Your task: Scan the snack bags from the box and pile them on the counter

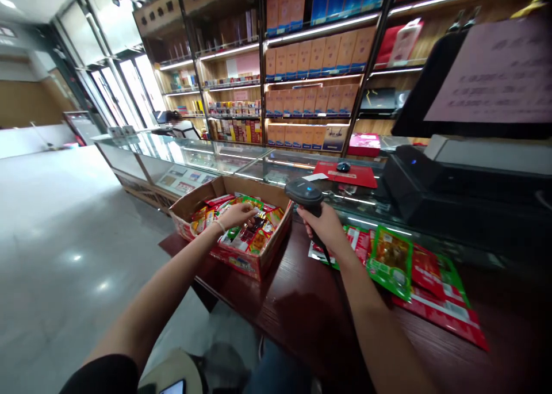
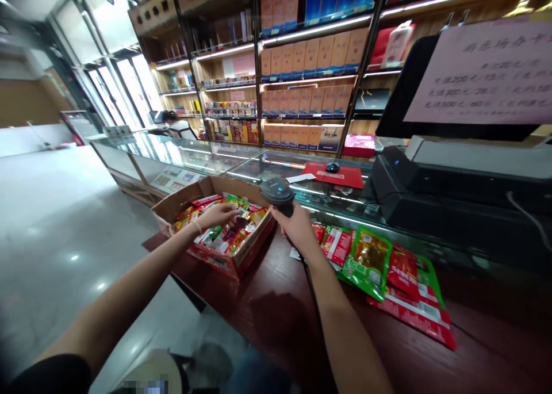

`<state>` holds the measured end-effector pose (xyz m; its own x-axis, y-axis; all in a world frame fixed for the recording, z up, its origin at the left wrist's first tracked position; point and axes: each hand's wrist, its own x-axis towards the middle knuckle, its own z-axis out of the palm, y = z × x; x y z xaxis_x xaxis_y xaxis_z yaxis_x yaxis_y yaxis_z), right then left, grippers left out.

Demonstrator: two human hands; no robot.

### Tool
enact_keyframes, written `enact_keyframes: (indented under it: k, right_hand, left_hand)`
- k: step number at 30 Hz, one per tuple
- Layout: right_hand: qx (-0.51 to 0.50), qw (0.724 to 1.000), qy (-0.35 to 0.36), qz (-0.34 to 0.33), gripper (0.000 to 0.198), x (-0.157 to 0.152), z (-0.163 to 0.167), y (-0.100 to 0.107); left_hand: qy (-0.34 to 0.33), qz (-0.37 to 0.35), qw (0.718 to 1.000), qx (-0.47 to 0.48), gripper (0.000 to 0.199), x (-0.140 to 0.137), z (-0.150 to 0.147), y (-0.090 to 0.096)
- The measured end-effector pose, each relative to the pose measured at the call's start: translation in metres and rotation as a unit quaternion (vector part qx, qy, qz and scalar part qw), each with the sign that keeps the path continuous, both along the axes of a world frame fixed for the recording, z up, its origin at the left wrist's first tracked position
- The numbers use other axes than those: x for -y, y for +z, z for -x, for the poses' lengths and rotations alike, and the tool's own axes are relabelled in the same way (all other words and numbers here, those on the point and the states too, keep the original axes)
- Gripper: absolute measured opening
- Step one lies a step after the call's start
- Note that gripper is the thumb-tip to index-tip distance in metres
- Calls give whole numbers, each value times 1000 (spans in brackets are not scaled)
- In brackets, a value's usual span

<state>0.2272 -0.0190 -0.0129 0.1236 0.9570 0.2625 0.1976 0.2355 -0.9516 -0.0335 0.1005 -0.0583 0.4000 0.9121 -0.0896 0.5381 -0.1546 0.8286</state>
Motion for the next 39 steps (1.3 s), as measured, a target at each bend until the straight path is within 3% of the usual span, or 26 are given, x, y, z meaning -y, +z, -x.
enact_keyframes:
  k: [5,8,10,13,15,18,21,26,29,39]
  right_hand:
    - [9,1000,16,11,31,-7,1,-11]
    - [21,1000,14,12,31,-7,1,-14]
    - [23,1000,8,8,31,-6,-1,-15]
    - [24,1000,-4,-6,32,-3,-5,-14]
    - [27,999,-13,-14,32,-1,-9,-13]
    - [27,999,-25,-21,32,3,-14,-10]
    - [44,998,-38,-30,30,7,-14,-6]
    - [114,986,-93,-77,26,11,-10,1]
    - [152,979,-105,-82,27,12,-7,3]
    - [200,975,-35,-92,49,15,3,2]
  left_hand:
    - [-120,58,981,-140,34,12,-6,-1]
    - [-172,65,967,-174,24,12,-6,-2]
    - [-140,15,978,-153,20,9,-4,-1]
    - [36,-108,993,-7,15,0,0,5]
    - [145,-138,971,130,17,-5,2,9]
    - [205,-113,939,252,19,-9,5,14]
    - [212,-99,936,264,20,-9,9,15]
    - [147,-130,934,297,26,-5,11,13]
    - [141,-149,932,300,29,-4,12,14]
    - [172,-174,926,287,29,-4,13,18]
